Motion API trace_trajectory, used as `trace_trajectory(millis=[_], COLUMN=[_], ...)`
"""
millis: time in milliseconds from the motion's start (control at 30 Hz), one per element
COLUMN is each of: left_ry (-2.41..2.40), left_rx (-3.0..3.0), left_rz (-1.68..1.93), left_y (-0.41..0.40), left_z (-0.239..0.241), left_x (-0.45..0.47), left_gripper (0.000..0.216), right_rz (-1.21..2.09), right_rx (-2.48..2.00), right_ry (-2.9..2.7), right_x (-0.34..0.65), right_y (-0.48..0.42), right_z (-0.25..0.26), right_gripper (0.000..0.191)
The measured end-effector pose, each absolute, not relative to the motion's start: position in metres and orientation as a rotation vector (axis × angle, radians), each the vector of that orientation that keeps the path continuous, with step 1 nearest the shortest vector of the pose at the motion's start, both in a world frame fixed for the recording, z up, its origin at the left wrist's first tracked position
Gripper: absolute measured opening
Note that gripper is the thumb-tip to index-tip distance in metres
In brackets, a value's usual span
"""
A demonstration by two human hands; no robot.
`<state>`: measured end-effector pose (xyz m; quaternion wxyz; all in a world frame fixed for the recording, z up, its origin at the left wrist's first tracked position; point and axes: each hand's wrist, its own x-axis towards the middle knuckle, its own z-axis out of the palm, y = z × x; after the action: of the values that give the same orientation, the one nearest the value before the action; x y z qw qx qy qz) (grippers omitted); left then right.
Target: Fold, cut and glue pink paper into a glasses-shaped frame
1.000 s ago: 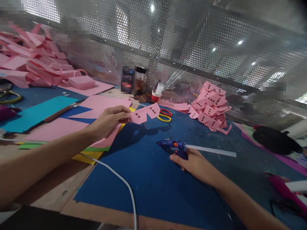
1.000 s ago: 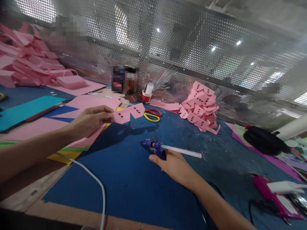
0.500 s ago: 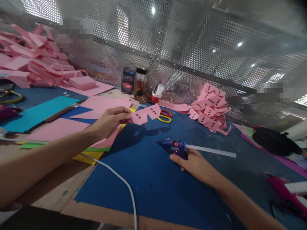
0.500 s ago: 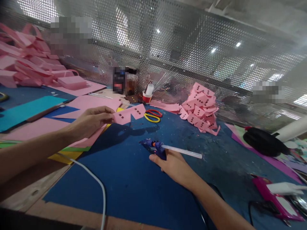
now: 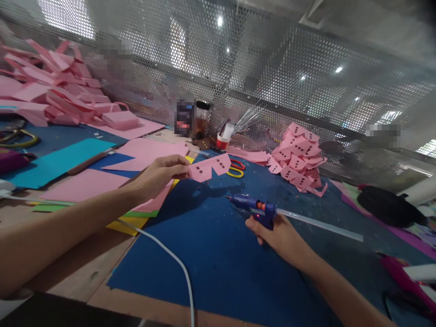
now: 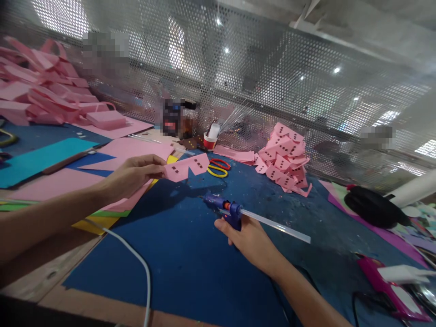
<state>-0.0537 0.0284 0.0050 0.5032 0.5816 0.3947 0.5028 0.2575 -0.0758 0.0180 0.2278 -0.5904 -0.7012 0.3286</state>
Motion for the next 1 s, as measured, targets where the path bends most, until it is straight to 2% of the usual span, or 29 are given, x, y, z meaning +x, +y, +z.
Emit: trace_trajectory(millis=[433,1000], left_ry=[0.897,0.844], left_rx=[1.516,1.516], left_rz=[1.033,0.946], left_y=[0.009,0.000], left_z=[0.018,0.021], left_x=[-0.043,-0.038], left_gripper=[0.012,0.009], right_rz=[0.751,0.797], right_rx=[-1.693,-1.470], right_ry=[-1.820,-1.909], right_x=[0.249,0.239], right_y=[-0.087,-0.088], right_z=[0.014,0.013], right_gripper=[0.040,0.033])
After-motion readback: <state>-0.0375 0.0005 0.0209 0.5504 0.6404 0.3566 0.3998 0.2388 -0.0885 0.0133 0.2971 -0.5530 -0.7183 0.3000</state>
